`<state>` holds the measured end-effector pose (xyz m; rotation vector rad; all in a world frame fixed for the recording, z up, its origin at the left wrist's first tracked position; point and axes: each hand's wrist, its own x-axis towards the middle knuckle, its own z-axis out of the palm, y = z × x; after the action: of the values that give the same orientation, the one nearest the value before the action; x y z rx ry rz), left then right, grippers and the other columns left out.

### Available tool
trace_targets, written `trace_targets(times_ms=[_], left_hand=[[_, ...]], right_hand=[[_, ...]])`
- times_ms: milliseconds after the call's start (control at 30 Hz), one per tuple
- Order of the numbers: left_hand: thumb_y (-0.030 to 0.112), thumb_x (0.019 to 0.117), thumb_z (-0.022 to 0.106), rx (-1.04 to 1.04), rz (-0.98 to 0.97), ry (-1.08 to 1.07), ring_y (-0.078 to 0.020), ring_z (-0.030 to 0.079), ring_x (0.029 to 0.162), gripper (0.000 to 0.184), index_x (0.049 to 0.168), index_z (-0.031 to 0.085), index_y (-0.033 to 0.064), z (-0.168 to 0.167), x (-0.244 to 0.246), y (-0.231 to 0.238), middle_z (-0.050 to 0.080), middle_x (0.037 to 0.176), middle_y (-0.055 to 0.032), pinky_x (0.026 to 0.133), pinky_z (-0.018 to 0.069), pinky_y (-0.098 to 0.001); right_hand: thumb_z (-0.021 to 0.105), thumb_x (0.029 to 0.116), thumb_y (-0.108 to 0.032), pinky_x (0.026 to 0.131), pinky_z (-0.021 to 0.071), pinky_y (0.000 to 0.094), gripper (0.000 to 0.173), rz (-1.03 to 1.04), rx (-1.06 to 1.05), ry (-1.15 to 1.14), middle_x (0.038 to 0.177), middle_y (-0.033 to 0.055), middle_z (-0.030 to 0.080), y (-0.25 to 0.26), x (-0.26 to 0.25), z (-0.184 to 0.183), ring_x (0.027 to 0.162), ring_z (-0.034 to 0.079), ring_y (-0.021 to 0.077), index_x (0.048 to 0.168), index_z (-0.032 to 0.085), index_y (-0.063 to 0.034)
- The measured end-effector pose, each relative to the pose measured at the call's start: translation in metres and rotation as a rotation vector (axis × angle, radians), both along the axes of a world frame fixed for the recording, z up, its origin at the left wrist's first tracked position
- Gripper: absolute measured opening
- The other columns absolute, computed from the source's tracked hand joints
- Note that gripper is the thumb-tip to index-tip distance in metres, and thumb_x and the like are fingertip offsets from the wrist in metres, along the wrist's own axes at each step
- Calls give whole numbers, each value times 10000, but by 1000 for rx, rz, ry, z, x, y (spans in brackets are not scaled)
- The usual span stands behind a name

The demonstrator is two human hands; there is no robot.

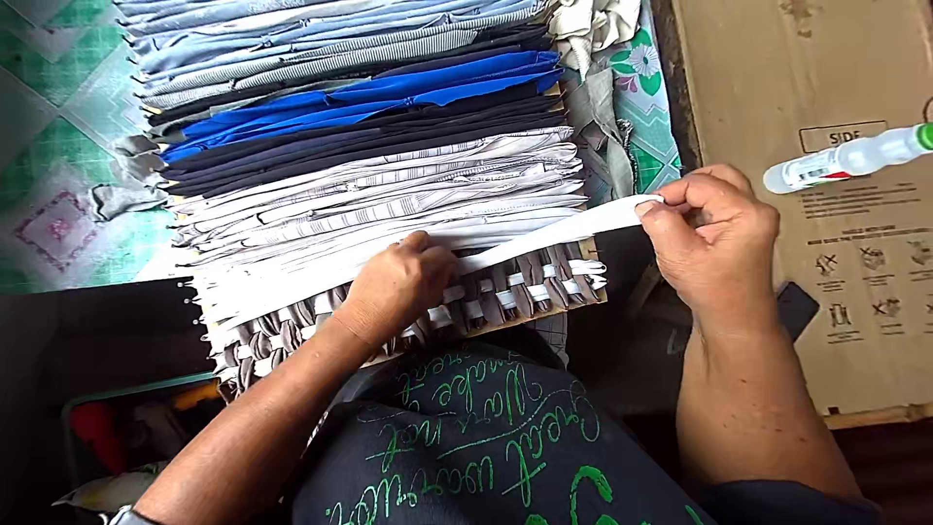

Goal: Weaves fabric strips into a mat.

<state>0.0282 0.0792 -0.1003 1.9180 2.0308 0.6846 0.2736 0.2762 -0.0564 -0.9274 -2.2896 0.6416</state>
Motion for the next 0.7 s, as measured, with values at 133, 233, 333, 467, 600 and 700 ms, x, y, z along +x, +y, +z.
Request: trace_targets(times_ms=[133, 233, 333, 467, 600, 700], left_hand=[[249, 1078, 480, 122, -131, -306, -163, 665, 1096, 371, 1308, 661, 21, 57, -3, 28, 690, 1209, -117, 966, 537, -315], [186, 1061, 528, 215, -187, -438, -11, 582, 823, 248, 1009, 704, 19, 76, 6, 37, 637, 900, -17, 740, 470, -155], [146, 1070, 496, 175, -154, -596, -3, 563, 694, 257, 885, 643, 44, 72, 1, 18, 599, 789, 21, 625, 480, -151], [195, 1096, 438, 180, -73, -756, -40, 614, 723, 234, 974, 600, 79, 52, -8, -8, 605, 806, 39, 689, 559, -217], [193, 1082, 473, 135, -24, -680, 4, 548, 636, 224, 949, 608, 74, 40, -4, -11, 565, 758, 47, 588, 483, -146], [169, 1053, 532, 75, -4, -477, -41, 564, 691, 217, 1002, 682, 21, 24, 9, 1, 617, 837, -25, 648, 490, -185]], right_hand=[[596, 967, -125, 701, 415, 80, 168, 280, 97, 173, 945, 36, 552, -18, -39, 47, 844, 517, -21, 893, 670, 6], [610, 969, -83, 674, 417, 82, 143, 440, 54, 267, 924, 41, 537, -35, -64, 62, 809, 508, -7, 917, 680, 31], [543, 1034, -109, 636, 483, 135, 204, 551, -186, 226, 894, 21, 617, -39, -65, 37, 740, 562, -4, 1000, 694, 25], [588, 1027, -168, 753, 556, 519, 221, 428, -221, -460, 924, 142, 689, -60, -67, -28, 853, 687, 306, 1034, 762, -31], [662, 982, -314, 784, 490, 591, 343, 283, -100, -699, 920, 215, 671, -74, -82, -49, 904, 670, 404, 941, 728, 20], [748, 887, -401, 795, 466, 594, 432, 196, -82, -651, 939, 240, 667, -78, -90, -58, 933, 660, 417, 894, 702, 29]])
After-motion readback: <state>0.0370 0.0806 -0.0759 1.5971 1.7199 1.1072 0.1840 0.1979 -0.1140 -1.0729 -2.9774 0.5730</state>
